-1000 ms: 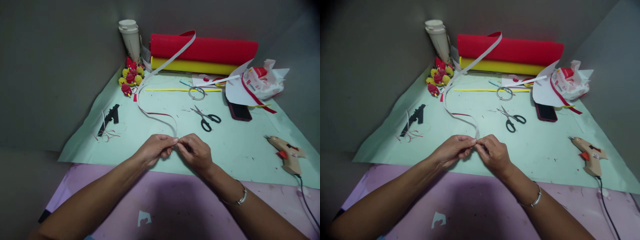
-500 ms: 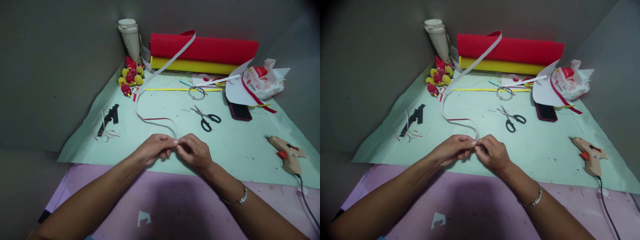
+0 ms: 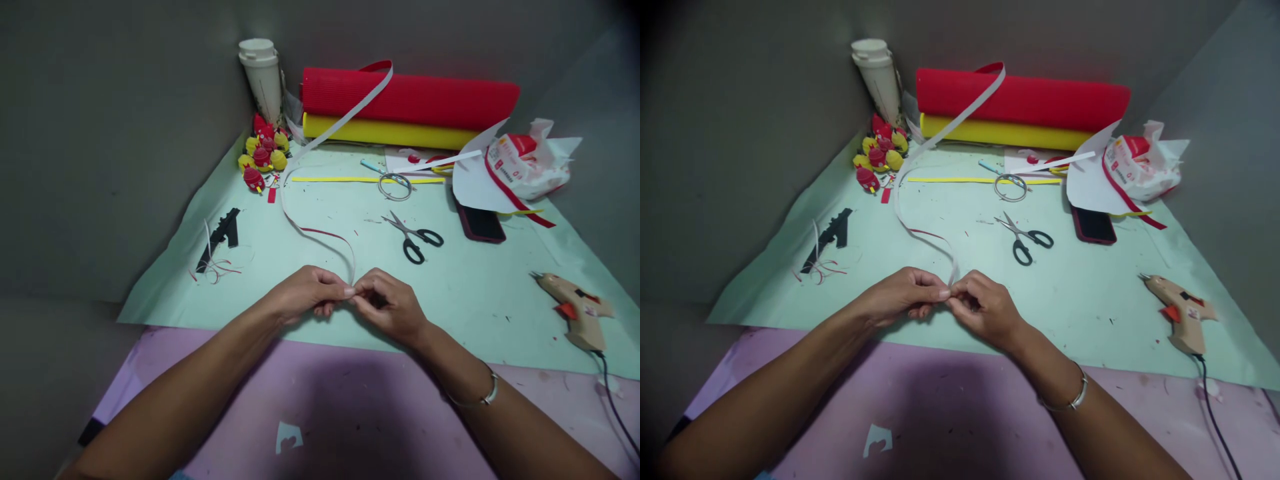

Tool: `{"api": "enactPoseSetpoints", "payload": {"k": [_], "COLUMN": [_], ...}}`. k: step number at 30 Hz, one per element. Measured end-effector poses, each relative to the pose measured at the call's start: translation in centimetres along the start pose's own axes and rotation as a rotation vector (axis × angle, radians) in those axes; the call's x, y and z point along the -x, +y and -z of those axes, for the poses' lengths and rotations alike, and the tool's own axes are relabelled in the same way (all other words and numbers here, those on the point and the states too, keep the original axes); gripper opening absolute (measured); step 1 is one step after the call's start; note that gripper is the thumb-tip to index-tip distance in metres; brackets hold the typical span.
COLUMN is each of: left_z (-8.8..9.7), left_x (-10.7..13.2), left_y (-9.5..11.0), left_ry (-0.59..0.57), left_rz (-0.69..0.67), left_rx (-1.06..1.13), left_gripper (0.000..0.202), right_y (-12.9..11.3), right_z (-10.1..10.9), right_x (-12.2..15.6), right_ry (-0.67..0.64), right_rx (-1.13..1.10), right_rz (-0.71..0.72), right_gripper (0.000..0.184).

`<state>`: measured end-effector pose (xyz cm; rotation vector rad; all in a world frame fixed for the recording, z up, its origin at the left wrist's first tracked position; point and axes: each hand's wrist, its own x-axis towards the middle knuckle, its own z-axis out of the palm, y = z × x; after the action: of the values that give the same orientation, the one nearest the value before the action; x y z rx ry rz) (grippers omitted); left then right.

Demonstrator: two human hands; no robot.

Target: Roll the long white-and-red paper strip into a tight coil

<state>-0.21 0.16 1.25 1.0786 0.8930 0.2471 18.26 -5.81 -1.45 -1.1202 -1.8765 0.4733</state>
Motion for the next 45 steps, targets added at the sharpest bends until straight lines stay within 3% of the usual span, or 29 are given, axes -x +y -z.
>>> {"api": "enactPoseSetpoints", "payload": {"k": [6, 13, 29, 45], "left_z": [-0.76, -0.55, -0.15, -0.85], "left_x": [-0.17, 0.02, -0.13, 0.43], "left_y": [-0.06, 0.23, -0.01, 0.28], "left_ry": [0.077, 0.037, -0.003, 0.059], "left_rz": [-0.018, -0.020, -0.027, -0.063], "left_rx": [0.119, 0.082, 0.025, 0.009], "left_gripper": [0.031, 0.031, 0.033, 0.034], "right_y": [-0.02, 0.09, 0.36, 0.25], "right_z": [-0.22, -0.04, 0.72, 0.59], "right_x": [0.18, 0.10, -0.03, 0.01], "right_ry": [0.105, 0.050, -0.124, -0.033], "right_rx": [0.159, 0.081, -0.128, -0.096], "right_rz": [0.054, 0.030, -0.177, -0.077], "right_gripper": [0.006, 0.004, 0.005, 0.003]}}
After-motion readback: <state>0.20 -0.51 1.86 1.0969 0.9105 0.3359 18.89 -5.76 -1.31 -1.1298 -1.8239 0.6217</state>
